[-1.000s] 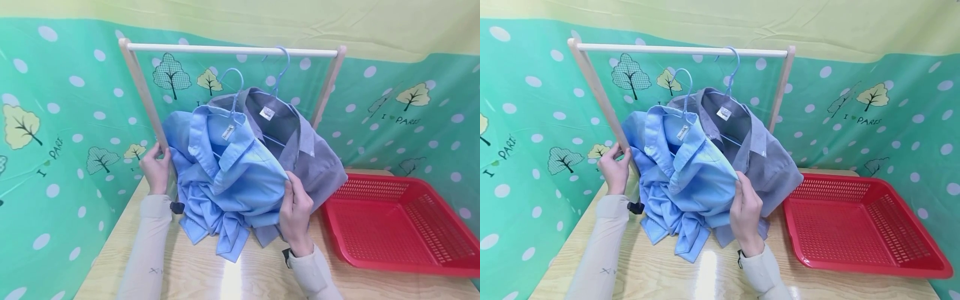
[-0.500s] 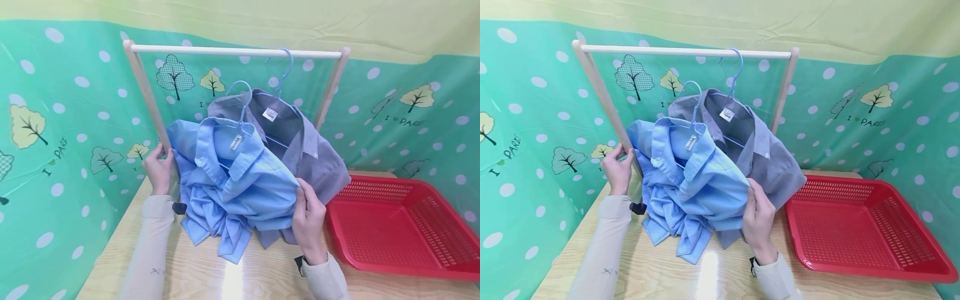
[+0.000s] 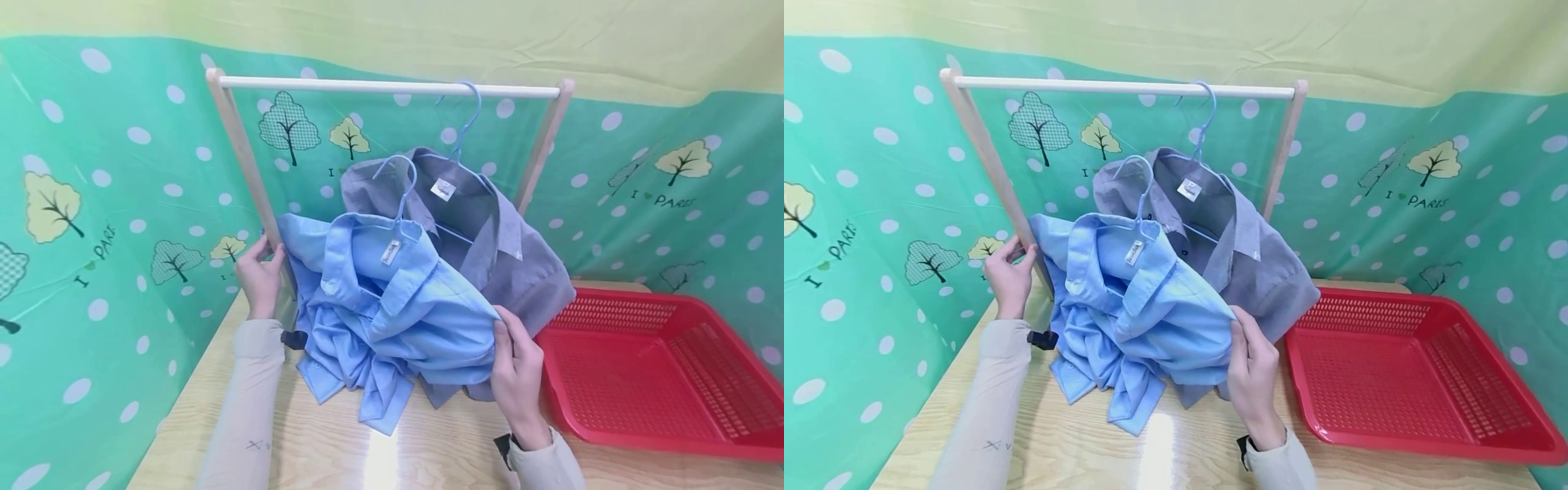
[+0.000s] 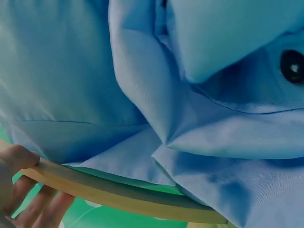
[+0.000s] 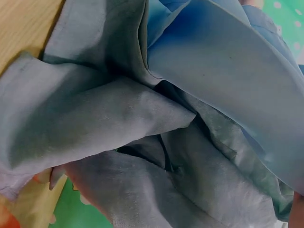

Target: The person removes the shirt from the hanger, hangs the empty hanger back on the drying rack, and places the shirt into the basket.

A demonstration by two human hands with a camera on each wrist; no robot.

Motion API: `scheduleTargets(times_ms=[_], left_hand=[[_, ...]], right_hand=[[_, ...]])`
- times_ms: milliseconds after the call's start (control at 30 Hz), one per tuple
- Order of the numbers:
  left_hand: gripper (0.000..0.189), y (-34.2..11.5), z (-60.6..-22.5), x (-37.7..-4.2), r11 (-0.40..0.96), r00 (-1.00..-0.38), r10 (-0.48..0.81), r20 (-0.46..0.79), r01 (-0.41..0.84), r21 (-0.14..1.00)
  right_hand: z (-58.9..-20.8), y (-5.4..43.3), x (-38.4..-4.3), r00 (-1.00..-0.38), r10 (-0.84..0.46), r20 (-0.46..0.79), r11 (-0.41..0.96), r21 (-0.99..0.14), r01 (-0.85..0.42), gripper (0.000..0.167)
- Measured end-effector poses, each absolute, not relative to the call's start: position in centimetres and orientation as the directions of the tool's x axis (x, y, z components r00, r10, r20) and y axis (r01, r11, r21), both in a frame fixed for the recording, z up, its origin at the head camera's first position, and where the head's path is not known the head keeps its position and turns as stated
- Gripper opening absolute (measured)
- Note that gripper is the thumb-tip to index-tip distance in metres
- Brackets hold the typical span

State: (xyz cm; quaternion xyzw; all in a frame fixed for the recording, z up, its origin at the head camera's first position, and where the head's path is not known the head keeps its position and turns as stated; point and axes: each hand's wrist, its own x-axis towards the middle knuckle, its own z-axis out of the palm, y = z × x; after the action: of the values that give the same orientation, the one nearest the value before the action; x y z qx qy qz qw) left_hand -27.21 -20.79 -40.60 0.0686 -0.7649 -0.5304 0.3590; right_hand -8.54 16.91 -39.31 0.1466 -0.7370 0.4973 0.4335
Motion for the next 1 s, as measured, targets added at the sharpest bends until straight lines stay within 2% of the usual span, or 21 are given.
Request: scheduleTargets(times_ms=[267, 500, 733, 867, 1000], left_hand=[[0.036, -20.9, -40.4, -27.0, 0.409, -0.765, -0.478, 0.432, 0.242, 0.880], [0.032, -21.2, -40.3, -26.8, 0.436, -0.778, -0.435, 0.453, 0.258, 0.862], [0.033, -21.8, -40.1, -26.4, 0.436, -0.815, -0.370, 0.446, 0.272, 0.858], [0.041, -21.9, -39.8, -26.1, 0.408, -0.825, -0.363, 0.433, 0.278, 0.870], [0.057, -21.3, -39.4, -25.3, 0.380, -0.790, -0.361, 0.496, 0.361, 0.852]], right_hand=[[-39.9, 17.4, -7.9, -0.612, 0.228, 0.757, 0.444, -0.640, -0.626, 0.036], [-40.0, 17.7, -7.2, -0.684, 0.253, 0.684, 0.407, -0.717, -0.566, 0.031], [-40.3, 18.2, -7.0, -0.648, 0.234, 0.725, 0.408, -0.678, -0.612, 0.032], [-40.6, 18.6, -6.7, -0.686, 0.240, 0.687, 0.404, -0.713, -0.573, 0.031], [-40.7, 18.9, -6.7, -0.728, 0.244, 0.641, 0.403, -0.750, -0.524, 0.029]])
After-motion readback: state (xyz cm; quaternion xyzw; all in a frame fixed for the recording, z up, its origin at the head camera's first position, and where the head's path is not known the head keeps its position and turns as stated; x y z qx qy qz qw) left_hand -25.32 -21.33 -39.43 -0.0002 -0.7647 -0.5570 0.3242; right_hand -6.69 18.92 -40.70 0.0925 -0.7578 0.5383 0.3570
